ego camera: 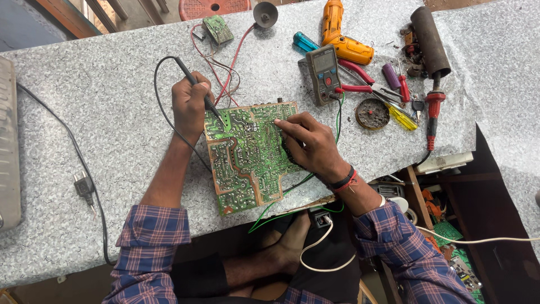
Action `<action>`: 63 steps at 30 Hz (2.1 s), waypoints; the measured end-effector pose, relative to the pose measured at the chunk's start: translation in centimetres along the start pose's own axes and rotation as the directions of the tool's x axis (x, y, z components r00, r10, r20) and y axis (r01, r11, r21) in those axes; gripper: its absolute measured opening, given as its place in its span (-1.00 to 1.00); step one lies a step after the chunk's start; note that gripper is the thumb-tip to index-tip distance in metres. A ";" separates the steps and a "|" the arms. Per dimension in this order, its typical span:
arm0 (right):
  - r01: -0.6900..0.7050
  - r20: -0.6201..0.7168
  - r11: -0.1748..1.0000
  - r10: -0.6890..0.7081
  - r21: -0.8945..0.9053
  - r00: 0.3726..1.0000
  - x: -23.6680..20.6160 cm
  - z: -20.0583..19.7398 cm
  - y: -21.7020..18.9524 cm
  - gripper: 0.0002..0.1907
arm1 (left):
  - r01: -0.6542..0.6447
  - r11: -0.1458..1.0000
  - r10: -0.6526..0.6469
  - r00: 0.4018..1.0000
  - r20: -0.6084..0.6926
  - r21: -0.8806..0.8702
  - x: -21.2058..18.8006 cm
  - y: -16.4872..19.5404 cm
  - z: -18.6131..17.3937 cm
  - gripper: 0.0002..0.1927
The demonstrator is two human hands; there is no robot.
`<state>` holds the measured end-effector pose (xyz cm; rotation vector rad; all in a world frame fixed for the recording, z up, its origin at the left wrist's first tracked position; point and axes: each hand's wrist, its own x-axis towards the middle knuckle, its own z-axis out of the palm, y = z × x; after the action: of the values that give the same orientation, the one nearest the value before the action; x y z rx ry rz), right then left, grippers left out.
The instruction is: The person holds a green circuit board on a workbench and probes its solder-side traces and components with a multimeter test lead, steadying the board with the other hand. They reposition the board and move the probe to different points across the board while testing.
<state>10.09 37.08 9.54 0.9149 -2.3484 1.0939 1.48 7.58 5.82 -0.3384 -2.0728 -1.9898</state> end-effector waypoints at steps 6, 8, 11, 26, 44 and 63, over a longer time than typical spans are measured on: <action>-0.010 0.000 1.000 0.010 0.015 1.000 0.0 0.0 0.0 -0.68 | -0.003 1.000 0.003 1.000 0.000 -0.004 0.0 0.0 0.0 -0.78; -0.011 -0.002 1.000 0.011 0.017 1.000 0.0 0.0 0.0 -0.68 | -0.005 1.000 0.005 1.000 0.000 -0.016 0.1 0.0 0.0 -0.78; -0.008 -0.004 1.000 0.008 0.013 1.000 0.0 0.0 0.0 -0.68 | -0.007 1.000 0.007 1.000 -0.001 -0.018 0.0 0.0 0.1 -0.78; -0.008 0.004 1.000 0.008 0.007 1.000 0.0 0.1 0.3 -0.68 | 0.005 1.000 -0.006 1.000 -0.009 -0.015 0.0 -0.1 0.1 -0.78; 0.004 0.007 1.000 -0.004 -0.008 1.000 0.1 0.0 0.3 -0.68 | 0.002 1.000 -0.001 1.000 -0.019 0.011 -0.1 0.1 0.2 -0.77; 0.009 0.014 1.000 -0.008 -0.014 1.000 0.2 0.1 0.4 -0.68 | 0.016 1.000 -0.016 1.000 -0.020 -0.012 -0.1 -0.1 0.0 -0.77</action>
<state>9.70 37.10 9.39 0.9297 -2.3582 1.0700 1.53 7.63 5.74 -0.3041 -2.0589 -2.0064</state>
